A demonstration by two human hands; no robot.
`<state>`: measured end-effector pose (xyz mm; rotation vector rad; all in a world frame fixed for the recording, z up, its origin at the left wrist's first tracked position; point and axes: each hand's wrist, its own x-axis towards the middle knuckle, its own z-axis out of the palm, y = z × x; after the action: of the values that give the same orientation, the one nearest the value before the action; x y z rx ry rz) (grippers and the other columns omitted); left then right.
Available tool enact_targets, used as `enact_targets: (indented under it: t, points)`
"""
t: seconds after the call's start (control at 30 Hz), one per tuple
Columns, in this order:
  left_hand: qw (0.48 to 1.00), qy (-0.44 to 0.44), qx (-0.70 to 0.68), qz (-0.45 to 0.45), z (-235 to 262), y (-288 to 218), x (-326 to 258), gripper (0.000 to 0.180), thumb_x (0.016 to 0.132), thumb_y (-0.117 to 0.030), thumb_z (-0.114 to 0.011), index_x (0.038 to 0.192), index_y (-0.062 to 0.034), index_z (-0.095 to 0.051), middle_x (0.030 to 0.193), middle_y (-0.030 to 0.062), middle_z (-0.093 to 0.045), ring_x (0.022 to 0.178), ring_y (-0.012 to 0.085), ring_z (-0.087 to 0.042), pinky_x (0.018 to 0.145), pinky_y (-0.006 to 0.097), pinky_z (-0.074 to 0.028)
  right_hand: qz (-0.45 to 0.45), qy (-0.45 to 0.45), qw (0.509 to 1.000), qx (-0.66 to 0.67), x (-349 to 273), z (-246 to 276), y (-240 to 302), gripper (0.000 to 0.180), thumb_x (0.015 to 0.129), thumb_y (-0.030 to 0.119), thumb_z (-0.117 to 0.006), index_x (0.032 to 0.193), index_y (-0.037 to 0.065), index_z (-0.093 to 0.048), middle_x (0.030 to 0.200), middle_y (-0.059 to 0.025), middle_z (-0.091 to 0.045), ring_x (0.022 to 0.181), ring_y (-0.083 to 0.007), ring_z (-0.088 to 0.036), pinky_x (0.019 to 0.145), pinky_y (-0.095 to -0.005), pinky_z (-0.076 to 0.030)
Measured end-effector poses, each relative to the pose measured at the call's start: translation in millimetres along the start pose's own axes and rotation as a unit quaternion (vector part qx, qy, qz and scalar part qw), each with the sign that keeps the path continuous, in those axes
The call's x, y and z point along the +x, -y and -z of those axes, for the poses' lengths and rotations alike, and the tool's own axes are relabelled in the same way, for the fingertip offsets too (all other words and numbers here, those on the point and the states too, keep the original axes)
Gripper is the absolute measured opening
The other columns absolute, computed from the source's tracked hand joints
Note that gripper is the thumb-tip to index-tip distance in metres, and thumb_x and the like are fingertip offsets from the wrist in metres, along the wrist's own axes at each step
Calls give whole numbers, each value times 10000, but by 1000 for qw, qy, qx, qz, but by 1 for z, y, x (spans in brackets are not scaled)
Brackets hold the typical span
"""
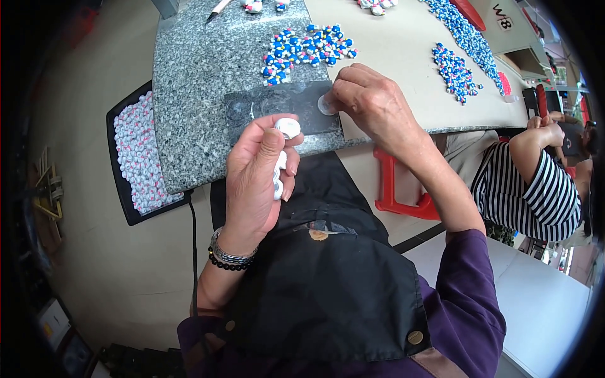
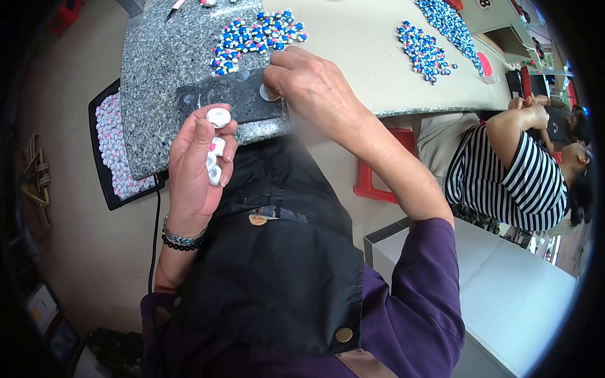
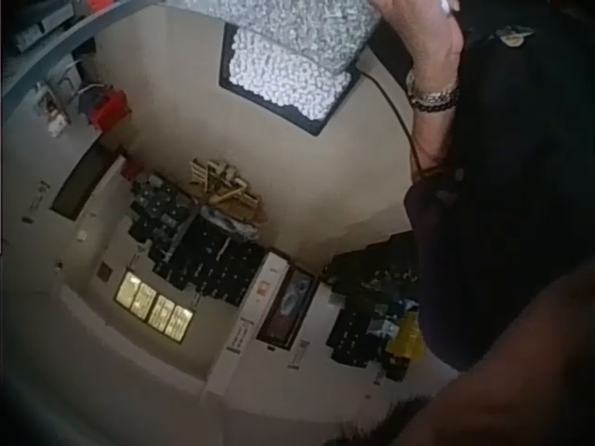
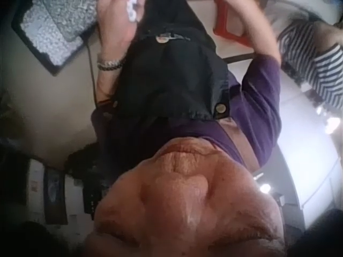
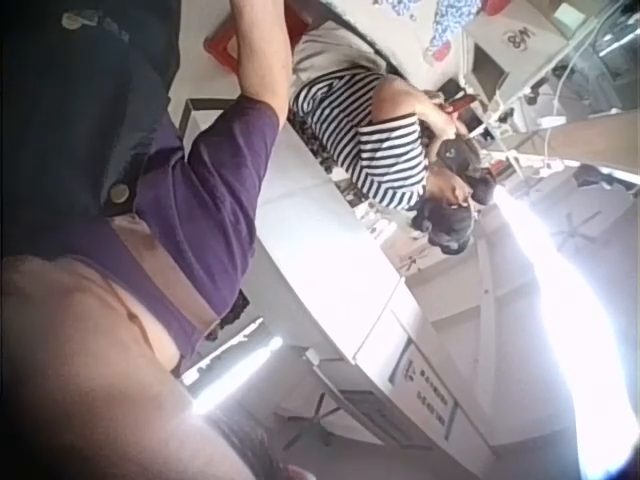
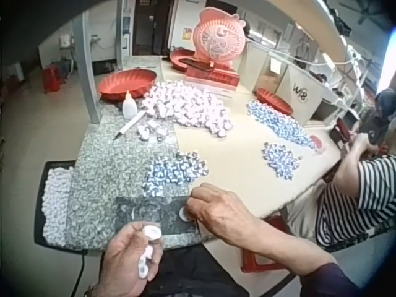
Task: The person assembles plastic figurines by applying adhesive from a bottle to plastic components and pressing them together by hand.
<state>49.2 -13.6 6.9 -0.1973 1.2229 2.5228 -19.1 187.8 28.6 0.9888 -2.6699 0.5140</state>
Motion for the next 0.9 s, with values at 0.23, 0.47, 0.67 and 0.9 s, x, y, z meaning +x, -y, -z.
enact_targets:
  t: [0.23,0.47,0.67,0.9]
  points:
    - [1000,5,4,-25,-6,3,7,333,977,-266,-525,1154,17,-524,989,98,-608,632,37,-496,384,153,-369,-80,25,992,90,-2,5,2,124,703,19,-720,793,-14,-640,734,-79,-574,704,-201,-593,626,-314,-493]
    - [998,4,37,-55,-17,6,16,283,973,-245,-535,1096,9,-532,922,64,-594,625,26,-484,395,150,-367,-279,-83,812,506,-3,11,18,97,788,27,-713,863,-28,-686,802,-37,-637,700,-96,-581,620,-243,-496]
    - [996,34,63,-58,-17,8,23,282,968,-268,-544,1071,-6,-523,921,80,-584,633,42,-495,391,147,-365,-210,-113,859,452,-3,10,24,92,732,4,-755,800,-17,-696,793,-46,-643,752,-107,-588,688,-244,-492]
    - [985,46,132,-97,-13,9,24,227,953,-251,-577,994,-32,-534,727,12,-533,564,17,-455,386,143,-338,-162,-117,905,376,-5,11,30,145,683,29,-782,785,-9,-685,750,-50,-625,713,-130,-586,646,-258,-473]
